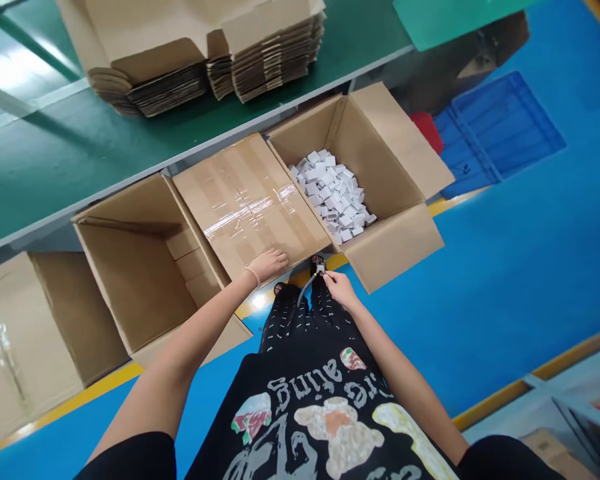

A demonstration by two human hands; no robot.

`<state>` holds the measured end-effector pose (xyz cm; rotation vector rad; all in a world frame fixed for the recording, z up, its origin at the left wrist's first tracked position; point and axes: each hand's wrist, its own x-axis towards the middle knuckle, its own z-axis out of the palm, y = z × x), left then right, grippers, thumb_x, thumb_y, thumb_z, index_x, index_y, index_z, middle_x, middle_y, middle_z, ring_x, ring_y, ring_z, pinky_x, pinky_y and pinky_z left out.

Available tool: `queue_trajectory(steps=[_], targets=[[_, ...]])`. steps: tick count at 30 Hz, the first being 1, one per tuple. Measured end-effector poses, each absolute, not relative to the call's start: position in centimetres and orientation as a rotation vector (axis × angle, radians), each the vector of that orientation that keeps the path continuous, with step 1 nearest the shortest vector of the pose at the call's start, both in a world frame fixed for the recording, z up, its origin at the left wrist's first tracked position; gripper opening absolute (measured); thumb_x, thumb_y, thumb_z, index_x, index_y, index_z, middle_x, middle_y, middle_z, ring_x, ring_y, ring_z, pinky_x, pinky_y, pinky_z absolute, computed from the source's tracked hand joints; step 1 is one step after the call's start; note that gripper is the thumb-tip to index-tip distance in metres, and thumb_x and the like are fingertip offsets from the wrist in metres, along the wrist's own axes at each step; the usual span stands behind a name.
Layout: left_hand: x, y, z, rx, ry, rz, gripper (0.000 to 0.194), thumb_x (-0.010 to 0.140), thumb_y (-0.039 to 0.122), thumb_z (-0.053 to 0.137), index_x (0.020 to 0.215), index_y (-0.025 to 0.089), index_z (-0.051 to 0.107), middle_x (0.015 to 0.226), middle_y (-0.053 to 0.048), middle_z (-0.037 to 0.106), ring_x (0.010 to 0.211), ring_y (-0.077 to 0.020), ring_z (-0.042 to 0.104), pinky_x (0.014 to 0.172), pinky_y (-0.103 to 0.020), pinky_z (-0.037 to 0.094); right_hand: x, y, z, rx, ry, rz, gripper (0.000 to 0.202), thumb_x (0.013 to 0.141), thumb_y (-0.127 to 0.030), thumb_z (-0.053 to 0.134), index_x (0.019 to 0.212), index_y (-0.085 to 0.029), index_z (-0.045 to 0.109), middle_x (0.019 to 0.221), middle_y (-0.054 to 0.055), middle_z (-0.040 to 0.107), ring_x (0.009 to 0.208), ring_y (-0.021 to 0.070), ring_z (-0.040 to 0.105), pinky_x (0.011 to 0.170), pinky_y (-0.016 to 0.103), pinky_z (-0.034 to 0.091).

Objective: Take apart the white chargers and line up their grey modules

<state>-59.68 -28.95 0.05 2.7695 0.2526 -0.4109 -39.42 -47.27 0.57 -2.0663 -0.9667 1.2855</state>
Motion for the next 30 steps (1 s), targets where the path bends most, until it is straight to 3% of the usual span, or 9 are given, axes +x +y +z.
queue_trajectory(steps=[8,13,23,30], targets=[[-58.1,-28.1,-0.3,2.873,0.056,-0.520,0.020,0.089,0.031,0.054,0.101,0.015,0.059,0.105,-0.006,0.061,0.098,-0.0180,0.058,0.089,-0.042,0.049,-42.8,-49.0,-0.2,-2.038,-0.901,1.260,0.029,0.086,-0.032,0.040,0.072,-0.017,0.060,0.060,-0.002,0.050,0.058,0.0141,0.043,0.057,0.025,0.029],[-61.3,-27.9,-0.7,2.838,0.017,-0.528,0.017,0.088,0.028,0.057,0.100,0.016,0.061,0.115,-0.006,0.059,0.112,-0.0207,0.053,0.097,-0.046,0.044,-43.5,-49.0,0.0,-2.051,-0.926,1.231,0.028,0.090,-0.032,0.046,0.069,-0.017,0.055,0.059,-0.004,0.047,0.056,0.0125,0.043,0.058,0.025,0.030],[-65.7,-31.8,0.0,2.754,0.827,-0.333,0.043,0.089,0.031,0.054,0.130,0.020,0.045,0.144,-0.011,0.036,0.131,-0.0292,0.035,0.104,-0.053,0.036,-43.1,-45.1,-0.1,-2.105,-1.224,1.293,0.034,0.097,-0.039,0.043,0.080,-0.014,0.060,0.067,-0.002,0.056,0.064,0.0133,0.054,0.064,0.027,0.043],[-62.6,-34.5,-0.1,2.533,1.241,-0.216,0.047,0.089,0.033,0.054,0.133,0.021,0.042,0.145,-0.010,0.035,0.131,-0.0294,0.036,0.104,-0.053,0.037,-40.2,-36.2,2.2,-2.124,-1.870,1.368,0.031,0.095,-0.040,0.050,0.084,-0.014,0.062,0.082,0.002,0.062,0.079,0.0150,0.060,0.077,0.033,0.049]])
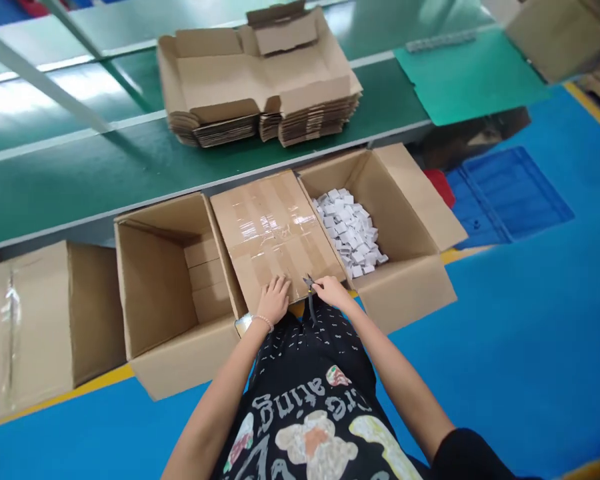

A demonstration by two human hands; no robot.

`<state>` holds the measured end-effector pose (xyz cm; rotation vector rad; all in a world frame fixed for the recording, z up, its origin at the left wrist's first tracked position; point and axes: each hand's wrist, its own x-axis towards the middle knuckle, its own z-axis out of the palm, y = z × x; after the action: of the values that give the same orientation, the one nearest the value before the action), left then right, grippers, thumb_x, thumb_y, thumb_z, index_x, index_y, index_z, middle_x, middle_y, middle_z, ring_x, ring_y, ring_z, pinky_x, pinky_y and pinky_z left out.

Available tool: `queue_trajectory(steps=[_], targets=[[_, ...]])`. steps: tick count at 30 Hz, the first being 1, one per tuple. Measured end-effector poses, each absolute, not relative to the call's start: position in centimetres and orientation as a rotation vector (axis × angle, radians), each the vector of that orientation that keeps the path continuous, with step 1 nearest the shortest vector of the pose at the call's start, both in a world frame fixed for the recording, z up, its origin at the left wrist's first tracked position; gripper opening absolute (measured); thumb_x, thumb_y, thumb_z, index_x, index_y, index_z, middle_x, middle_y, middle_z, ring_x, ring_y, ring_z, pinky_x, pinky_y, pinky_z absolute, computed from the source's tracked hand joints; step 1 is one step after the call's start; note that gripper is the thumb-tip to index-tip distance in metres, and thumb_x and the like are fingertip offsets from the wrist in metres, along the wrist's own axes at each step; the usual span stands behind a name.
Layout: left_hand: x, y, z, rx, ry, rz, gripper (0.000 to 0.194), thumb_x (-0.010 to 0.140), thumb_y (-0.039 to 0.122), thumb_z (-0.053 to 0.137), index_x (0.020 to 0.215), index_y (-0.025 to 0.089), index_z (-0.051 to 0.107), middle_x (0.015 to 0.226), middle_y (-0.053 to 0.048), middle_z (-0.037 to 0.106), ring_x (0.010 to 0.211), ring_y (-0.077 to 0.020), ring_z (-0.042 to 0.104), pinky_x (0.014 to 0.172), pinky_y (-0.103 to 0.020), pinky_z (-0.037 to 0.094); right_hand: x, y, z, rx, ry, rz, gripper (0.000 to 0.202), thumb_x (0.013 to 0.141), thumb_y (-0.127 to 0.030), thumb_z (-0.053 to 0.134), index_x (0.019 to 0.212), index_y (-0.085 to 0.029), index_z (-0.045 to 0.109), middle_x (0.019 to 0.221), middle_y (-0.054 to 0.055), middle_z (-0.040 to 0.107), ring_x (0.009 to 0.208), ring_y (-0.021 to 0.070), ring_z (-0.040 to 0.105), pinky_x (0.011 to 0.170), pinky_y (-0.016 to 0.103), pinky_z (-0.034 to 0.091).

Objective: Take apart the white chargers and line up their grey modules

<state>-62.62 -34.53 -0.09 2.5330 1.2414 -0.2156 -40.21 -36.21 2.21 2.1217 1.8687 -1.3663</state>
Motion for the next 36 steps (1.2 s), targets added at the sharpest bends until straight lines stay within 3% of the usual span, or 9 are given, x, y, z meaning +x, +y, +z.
queue_trajectory(steps=[9,15,23,36], targets=[[-59.5,-33.6,0.1,2.215,1.657,-0.160,0.050,0.089,0.037,0.053,0.135,0.022,0.040,0.147,-0.010,0.034,0.133,-0.0305,0.032,0.107,-0.058,0.029,-42.4,-21.6,3.4,1.519,2.079,-0.935,0.029,0.094,-0.038,0.053,0.107,-0.013,0.060,0.108,0.009,0.060,0.098,0.0200,0.059,0.088,0.041,0.048],[-56.5,-35.1,-0.2,1.948,1.915,-0.129,0.055,0.088,0.037,0.054,0.138,0.023,0.035,0.150,-0.010,0.028,0.136,-0.0324,0.027,0.109,-0.062,0.023,-45.2,-15.7,3.1,1.172,2.138,-0.770,0.030,0.093,-0.036,0.055,0.112,-0.014,0.058,0.112,0.009,0.058,0.098,0.0201,0.058,0.085,0.040,0.050],[-55.1,-35.0,-0.2,1.794,2.015,-0.092,0.056,0.088,0.037,0.054,0.139,0.024,0.034,0.150,-0.010,0.028,0.138,-0.0329,0.024,0.110,-0.063,0.020,-46.4,-13.0,2.9,0.869,2.123,-0.756,0.027,0.093,-0.034,0.055,0.112,-0.015,0.058,0.112,0.008,0.058,0.096,0.0193,0.058,0.083,0.039,0.051],[-55.0,-35.1,-0.5,1.771,2.005,-0.052,0.057,0.089,0.037,0.053,0.141,0.024,0.032,0.152,-0.009,0.025,0.140,-0.0326,0.019,0.112,-0.064,0.012,-46.2,-13.2,3.4,0.836,2.122,-0.773,0.025,0.094,-0.037,0.053,0.102,-0.014,0.061,0.102,0.005,0.062,0.089,0.0173,0.061,0.079,0.035,0.052]])
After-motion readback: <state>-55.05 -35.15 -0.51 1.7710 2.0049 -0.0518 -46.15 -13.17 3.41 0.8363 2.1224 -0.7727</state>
